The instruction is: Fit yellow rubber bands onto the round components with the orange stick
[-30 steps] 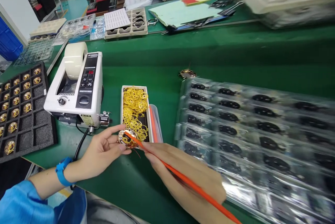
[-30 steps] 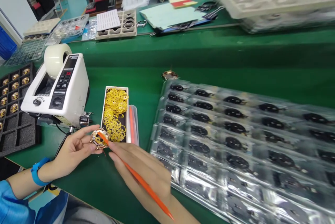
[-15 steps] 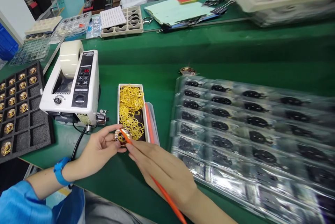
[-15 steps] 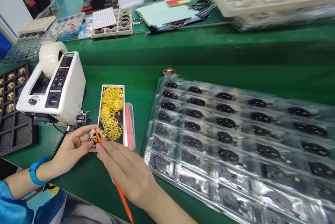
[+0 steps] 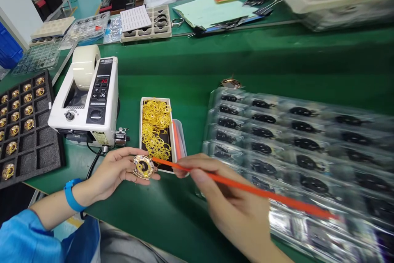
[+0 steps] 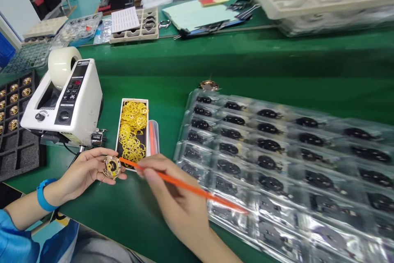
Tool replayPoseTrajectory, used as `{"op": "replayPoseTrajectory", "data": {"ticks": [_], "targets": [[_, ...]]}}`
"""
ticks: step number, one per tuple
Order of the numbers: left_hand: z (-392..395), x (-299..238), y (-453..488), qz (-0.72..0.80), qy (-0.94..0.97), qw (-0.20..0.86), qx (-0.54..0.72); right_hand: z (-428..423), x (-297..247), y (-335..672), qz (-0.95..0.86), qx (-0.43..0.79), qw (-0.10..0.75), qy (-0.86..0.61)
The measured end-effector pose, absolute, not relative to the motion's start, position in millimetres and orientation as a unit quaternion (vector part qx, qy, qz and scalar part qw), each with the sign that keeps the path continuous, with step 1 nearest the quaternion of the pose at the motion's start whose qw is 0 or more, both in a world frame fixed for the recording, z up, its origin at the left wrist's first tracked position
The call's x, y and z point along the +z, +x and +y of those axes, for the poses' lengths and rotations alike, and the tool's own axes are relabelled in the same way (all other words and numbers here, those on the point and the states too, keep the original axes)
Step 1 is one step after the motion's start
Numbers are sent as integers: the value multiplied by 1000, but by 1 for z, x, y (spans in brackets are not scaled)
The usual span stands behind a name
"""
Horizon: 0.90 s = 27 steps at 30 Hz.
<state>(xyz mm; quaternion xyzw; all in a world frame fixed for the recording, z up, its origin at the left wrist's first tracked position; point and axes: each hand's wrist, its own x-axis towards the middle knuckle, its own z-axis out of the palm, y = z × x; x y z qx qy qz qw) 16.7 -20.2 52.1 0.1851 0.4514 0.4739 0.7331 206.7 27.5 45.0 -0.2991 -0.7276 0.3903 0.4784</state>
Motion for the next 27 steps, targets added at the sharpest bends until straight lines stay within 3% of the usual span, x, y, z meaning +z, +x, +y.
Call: {"op": "replayPoseTrajectory", "data": {"ticks": [5, 27], "targets": [[-22, 55, 18, 468, 200, 741, 439, 34, 48, 205, -657, 523, 444, -314], [-24, 55, 19, 452, 224, 771, 390, 37, 35, 202, -543, 626, 485, -279]]}}
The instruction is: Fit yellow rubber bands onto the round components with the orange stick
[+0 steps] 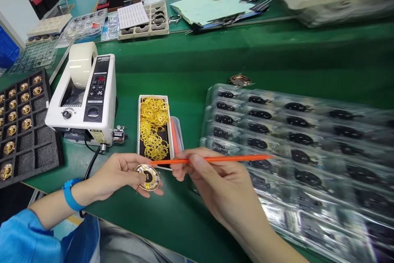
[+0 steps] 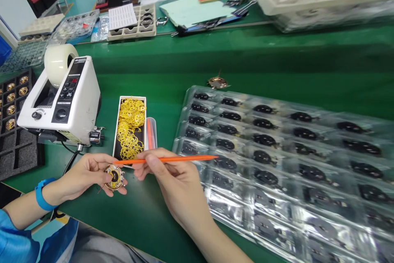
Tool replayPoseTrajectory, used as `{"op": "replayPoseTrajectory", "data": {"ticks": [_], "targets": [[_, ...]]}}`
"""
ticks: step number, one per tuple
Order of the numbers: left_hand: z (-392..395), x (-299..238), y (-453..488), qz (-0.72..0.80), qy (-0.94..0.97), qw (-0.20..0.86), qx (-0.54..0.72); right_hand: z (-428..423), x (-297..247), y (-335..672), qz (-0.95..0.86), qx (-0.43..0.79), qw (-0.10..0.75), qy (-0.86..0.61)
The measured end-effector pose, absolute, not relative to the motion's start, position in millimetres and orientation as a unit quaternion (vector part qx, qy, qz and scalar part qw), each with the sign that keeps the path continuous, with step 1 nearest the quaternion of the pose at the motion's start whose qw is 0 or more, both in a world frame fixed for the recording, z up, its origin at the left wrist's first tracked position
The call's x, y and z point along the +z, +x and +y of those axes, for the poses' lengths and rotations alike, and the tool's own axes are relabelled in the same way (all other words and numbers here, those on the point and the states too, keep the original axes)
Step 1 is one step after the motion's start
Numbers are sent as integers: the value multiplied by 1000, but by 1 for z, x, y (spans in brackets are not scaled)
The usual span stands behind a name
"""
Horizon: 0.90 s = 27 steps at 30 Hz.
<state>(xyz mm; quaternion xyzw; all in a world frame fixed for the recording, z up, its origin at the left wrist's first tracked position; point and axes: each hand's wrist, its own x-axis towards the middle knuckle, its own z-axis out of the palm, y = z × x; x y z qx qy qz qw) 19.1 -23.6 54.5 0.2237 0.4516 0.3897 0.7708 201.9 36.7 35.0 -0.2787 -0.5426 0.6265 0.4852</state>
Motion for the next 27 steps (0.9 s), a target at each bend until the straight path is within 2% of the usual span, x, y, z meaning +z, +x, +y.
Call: {"op": "replayPoseTrajectory", "data": {"ticks": [9, 17, 27], "targets": [[-25, 55, 22, 491, 308, 721, 380, 40, 36, 209, -536, 603, 533, -257], [-25, 52, 24, 541, 348, 670, 371, 36, 37, 206, -577, 492, 599, -258], [-25, 53, 25, 512, 349, 664, 418, 36, 37, 205, -613, 459, 588, -260]]}}
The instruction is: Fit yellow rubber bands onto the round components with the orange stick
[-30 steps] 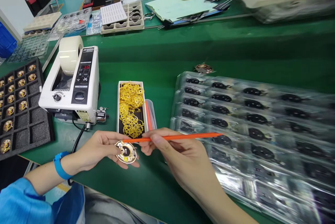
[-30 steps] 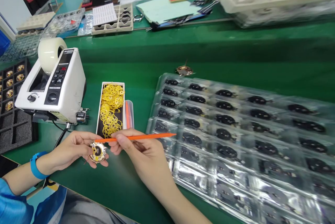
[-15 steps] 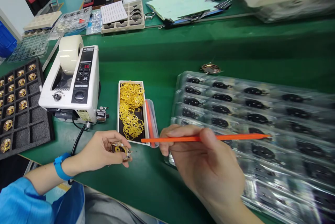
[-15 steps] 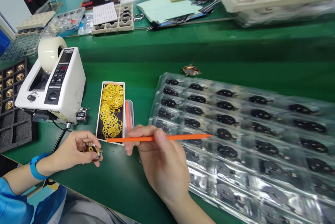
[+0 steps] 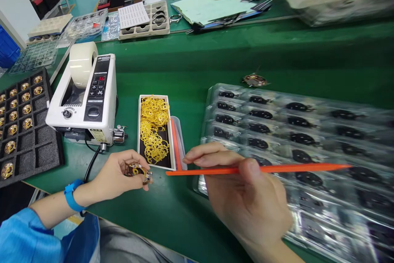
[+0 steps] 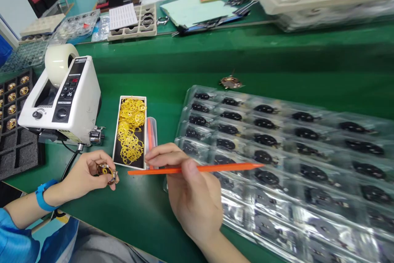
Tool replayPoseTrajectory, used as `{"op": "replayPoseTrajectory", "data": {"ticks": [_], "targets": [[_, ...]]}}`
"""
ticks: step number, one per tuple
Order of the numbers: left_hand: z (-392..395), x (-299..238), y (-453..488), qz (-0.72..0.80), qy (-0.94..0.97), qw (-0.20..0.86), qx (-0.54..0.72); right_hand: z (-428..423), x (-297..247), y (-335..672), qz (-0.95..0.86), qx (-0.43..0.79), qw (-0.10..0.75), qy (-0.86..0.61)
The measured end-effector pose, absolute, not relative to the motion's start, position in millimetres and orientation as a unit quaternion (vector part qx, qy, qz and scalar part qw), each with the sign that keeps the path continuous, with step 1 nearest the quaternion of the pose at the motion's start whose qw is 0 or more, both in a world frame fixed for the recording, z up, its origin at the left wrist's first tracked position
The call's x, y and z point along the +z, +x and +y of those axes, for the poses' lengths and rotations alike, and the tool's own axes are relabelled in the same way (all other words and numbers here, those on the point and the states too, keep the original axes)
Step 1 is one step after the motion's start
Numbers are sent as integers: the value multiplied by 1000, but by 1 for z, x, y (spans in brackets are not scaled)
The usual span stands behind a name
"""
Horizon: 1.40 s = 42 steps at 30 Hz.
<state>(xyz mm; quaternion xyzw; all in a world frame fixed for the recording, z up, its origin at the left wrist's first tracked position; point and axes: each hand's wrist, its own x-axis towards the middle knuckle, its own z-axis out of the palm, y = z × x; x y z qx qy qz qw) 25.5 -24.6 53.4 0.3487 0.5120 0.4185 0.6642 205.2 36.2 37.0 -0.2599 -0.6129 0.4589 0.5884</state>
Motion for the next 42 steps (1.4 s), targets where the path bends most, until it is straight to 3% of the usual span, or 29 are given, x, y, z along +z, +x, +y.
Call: {"op": "replayPoseTrajectory", "data": {"ticks": [8, 15, 20, 29, 37, 42], "targets": [[-24, 52, 26, 555, 358, 635, 401, 27, 30, 205, -669, 406, 554, -285], [-25, 50, 32, 513, 309, 646, 473, 13, 25, 197, -836, 135, 450, -284], [-32, 47, 34, 529, 374, 609, 458, 13, 21, 186, -852, 65, 426, -299], [-42, 44, 34, 548, 580, 468, 381, 12, 19, 186, -817, 164, 427, -351], [-42, 44, 35, 555, 625, 422, 351, 14, 19, 182, -788, 257, 418, -372], [-41, 41, 33, 588, 593, 418, 358, 13, 26, 183, -802, 315, 410, -300]]}}
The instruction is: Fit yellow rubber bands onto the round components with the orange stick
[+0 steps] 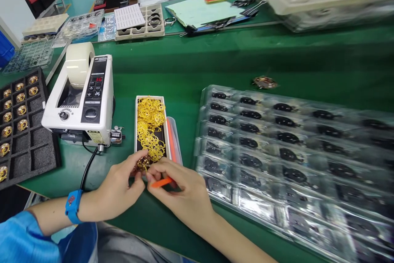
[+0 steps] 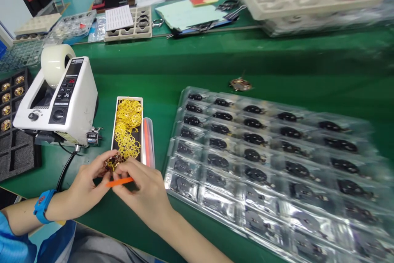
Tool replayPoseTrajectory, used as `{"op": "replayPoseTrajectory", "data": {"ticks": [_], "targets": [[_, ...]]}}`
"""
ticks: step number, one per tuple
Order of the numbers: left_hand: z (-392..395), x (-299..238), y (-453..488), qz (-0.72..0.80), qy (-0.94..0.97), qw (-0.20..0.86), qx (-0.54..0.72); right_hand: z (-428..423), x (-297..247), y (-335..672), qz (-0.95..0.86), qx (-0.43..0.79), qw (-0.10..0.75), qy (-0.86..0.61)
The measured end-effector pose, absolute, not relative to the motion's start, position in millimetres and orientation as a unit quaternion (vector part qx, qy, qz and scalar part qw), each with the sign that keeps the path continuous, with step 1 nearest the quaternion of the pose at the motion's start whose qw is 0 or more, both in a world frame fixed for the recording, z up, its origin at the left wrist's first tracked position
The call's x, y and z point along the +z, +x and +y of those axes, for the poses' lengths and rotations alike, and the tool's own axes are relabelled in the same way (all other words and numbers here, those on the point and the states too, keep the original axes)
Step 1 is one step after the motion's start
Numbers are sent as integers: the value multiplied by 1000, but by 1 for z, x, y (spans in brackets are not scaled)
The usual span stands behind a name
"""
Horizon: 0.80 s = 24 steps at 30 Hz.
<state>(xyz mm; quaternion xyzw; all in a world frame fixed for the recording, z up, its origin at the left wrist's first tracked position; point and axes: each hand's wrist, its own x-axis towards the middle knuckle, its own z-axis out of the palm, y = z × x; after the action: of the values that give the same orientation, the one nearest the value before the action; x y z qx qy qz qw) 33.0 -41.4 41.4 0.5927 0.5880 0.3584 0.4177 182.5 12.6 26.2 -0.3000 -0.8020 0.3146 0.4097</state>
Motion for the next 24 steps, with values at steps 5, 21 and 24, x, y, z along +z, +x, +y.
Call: {"op": "replayPoseTrajectory", "data": {"ticks": [5, 21, 24], "targets": [[-36, 34, 28, 587, 500, 467, 433, 15, 37, 190, -807, 339, 410, -258], [-36, 43, 19, 569, 399, 529, 486, 116, 39, 277, -808, 37, 283, -515], [-37, 43, 18, 569, 419, 528, 471, 155, 27, 295, -847, 46, 233, -475]]}}
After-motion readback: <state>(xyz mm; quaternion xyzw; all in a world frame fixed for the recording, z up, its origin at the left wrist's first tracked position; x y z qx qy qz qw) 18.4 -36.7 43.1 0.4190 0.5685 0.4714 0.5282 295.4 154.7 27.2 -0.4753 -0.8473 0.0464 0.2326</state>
